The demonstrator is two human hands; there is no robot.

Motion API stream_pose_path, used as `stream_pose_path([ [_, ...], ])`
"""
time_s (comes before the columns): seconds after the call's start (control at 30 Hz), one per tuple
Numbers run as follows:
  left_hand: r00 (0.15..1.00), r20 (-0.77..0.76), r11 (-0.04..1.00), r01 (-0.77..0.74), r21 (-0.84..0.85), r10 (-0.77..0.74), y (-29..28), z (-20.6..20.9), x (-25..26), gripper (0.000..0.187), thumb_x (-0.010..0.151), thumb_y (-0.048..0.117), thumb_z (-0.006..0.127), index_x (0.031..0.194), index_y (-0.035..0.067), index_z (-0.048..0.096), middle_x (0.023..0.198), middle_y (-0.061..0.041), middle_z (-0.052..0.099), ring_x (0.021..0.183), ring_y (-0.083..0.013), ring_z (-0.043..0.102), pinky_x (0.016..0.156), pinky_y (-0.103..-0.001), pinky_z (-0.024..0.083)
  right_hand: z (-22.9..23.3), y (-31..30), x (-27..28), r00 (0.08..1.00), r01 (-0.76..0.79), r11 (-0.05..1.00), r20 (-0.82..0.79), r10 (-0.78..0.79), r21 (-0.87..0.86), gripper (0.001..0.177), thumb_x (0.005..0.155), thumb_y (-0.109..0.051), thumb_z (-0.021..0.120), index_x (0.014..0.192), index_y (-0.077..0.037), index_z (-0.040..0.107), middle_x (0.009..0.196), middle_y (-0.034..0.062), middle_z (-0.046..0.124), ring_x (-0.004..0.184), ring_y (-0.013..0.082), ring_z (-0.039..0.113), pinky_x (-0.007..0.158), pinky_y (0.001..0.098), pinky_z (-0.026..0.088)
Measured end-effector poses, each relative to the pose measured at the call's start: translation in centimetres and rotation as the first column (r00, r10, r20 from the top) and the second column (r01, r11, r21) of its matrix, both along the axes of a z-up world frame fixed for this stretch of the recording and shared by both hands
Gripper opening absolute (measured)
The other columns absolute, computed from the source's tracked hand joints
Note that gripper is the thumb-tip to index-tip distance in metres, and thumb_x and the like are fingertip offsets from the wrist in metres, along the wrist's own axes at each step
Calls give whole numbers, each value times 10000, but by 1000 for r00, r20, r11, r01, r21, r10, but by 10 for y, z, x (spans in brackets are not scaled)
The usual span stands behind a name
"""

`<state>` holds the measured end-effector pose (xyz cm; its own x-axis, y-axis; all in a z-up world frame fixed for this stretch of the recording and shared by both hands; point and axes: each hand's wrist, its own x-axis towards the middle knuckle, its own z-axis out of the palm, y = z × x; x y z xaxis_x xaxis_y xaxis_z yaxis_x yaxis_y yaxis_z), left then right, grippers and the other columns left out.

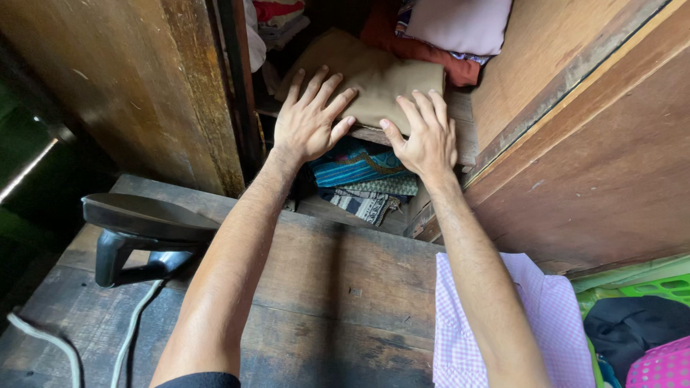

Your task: The person folds a patterned cloth and a pink shirt, placing them into a wooden cabinet. They then iron a pair of beige trousers on a wooden table and fold them into the cabinet. Finally, they fold a black pair of trousers on the table.

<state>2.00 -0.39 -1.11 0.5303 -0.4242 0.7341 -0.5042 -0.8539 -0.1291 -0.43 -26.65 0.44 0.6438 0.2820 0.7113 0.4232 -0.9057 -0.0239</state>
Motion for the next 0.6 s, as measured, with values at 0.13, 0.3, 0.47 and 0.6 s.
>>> stream_pose_path([
  [0.13, 999, 45, 1000, -16, -2, 16, -1, -7, 3, 525, 1101, 569, 441, 1520, 261, 515, 1560, -93, 479, 1508, -292, 349, 1248, -562, 218, -8, -1, 4, 986, 82, 991, 154, -65, -110, 551, 1039, -587, 624, 1340, -132, 697, 1451, 132, 597, 1405, 358, 440, 1028, 644, 429],
  [0.3, 1000, 19, 1000, -6, -27, 7, -2, -7, 2, 521, 1093, 556, 454, 1511, 252, 523, 1534, -96, 494, 1479, -303, 382, 1233, -560, 253, -10, 1, 3, 994, 52, 997, 97, -46, -58, 547, 1029, -561, 638, 1340, -115, 693, 1415, 126, 610, 1376, 363, 461, 998, 620, 446],
  [0.47, 999, -44, 999, 1, -52, -3, -2, -2, -4, 511, 1086, 543, 455, 1498, 250, 525, 1515, -94, 500, 1457, -313, 397, 1214, -565, 269, -3, 4, -2, 997, 33, 999, 74, -31, -33, 524, 1021, -540, 652, 1330, -118, 681, 1373, 106, 619, 1353, 355, 468, 1002, 582, 465],
  [0.6, 996, -89, 999, -7, -52, 3, -3, 0, -3, 506, 1085, 543, 434, 1492, 254, 519, 1518, -100, 496, 1455, -321, 391, 1213, -564, 259, 6, 9, -11, 999, 43, 999, -22, -44, -23, 544, 1023, -544, 622, 1364, -120, 636, 1384, 98, 584, 1364, 353, 440, 993, 612, 458],
])
